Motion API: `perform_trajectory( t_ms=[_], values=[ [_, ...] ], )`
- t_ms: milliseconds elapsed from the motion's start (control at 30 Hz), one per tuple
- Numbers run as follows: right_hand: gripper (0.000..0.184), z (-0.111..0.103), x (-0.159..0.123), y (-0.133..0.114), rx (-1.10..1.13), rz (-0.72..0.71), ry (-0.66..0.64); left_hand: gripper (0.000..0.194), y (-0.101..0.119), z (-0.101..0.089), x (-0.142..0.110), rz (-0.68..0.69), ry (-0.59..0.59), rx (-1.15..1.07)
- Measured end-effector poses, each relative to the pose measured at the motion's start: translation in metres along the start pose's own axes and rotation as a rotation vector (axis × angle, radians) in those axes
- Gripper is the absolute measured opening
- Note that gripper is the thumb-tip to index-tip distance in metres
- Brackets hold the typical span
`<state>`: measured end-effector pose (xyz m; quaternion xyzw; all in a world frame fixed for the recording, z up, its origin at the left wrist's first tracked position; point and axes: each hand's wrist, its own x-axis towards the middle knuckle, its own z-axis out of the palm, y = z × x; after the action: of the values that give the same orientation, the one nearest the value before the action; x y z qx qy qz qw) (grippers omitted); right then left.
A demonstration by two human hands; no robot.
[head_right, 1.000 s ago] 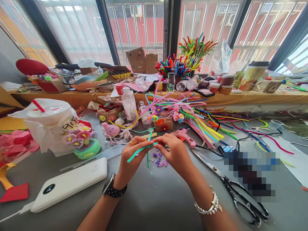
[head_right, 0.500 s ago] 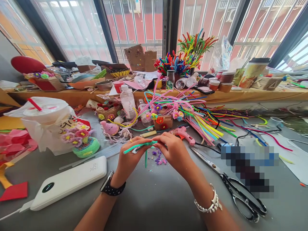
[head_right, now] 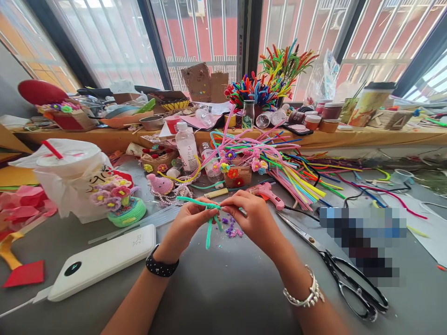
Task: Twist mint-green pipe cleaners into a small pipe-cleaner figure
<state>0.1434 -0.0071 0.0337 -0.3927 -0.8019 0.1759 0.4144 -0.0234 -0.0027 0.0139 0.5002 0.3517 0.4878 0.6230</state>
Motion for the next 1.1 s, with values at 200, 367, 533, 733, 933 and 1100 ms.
perform_trajectory(
  t_ms=[200,367,533,733,933,1100],
  values=[
    [0.022,-0.008,0.0,0.007,0.109,0.167,0.161,0.015,-0.001,0.0,0.001,0.017,0.085,0.0],
    [0.01,-0.006,0.0,0.003,0.051,0.071,0.041,0.014,-0.001,0.003,0.0,0.058,0.069,0.018],
    [0.008,0.0,0.0,-0.001,0.006,0.04,0.062,0.016,-0.002,0.003,-0.001,0.035,0.039,0.008],
    [0.005,0.003,-0.002,0.0,-0.127,-0.026,0.2,0.015,-0.002,0.001,-0.001,0.03,0.07,-0.011],
    [0.009,0.013,-0.005,-0.004,-0.286,-0.068,0.459,0.014,-0.002,-0.001,0.002,0.092,0.182,-0.141],
    [0.011,0.033,-0.005,-0.009,-0.11,-0.034,0.207,0.012,-0.004,0.002,0.001,0.156,0.217,-0.147]
  ],
)
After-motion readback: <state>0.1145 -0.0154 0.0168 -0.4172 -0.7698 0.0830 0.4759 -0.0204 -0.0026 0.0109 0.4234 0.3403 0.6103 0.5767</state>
